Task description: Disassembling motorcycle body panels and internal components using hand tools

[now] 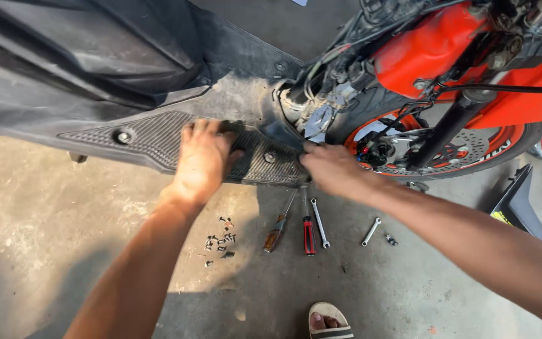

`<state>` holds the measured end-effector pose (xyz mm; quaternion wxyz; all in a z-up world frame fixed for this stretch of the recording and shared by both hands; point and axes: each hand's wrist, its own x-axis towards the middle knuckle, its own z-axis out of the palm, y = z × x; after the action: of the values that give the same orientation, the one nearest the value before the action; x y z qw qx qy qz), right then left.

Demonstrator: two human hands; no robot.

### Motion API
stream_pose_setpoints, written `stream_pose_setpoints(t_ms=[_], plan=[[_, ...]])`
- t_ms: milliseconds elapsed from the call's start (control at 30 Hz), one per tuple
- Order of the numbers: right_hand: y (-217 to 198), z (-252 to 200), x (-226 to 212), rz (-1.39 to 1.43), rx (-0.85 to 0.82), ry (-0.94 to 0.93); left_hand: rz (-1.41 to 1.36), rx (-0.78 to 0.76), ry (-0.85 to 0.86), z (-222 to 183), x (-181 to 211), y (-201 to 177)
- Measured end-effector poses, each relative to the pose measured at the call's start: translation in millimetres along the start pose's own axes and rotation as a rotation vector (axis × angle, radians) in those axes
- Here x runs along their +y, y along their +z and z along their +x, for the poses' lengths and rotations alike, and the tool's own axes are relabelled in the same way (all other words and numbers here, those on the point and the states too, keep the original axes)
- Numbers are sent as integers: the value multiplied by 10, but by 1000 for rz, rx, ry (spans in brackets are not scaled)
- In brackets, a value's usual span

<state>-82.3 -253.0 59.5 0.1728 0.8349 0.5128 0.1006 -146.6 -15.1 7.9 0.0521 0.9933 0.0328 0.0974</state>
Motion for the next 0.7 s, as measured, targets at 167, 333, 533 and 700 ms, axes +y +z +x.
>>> stream_pose_setpoints(t_ms=[167,333,533,700], plan=[[-22,77,33,794,-286,245,-132,-7,342,-36,248,28],[587,151,-92,354,-145,350,-131,66,373,-48,152,51],[-51,69,-73,623,-171,441,-154,5,338,-60,40,-168],[575,-28,-56,360,-98,444,-129,-78,360,-41,32,-73]])
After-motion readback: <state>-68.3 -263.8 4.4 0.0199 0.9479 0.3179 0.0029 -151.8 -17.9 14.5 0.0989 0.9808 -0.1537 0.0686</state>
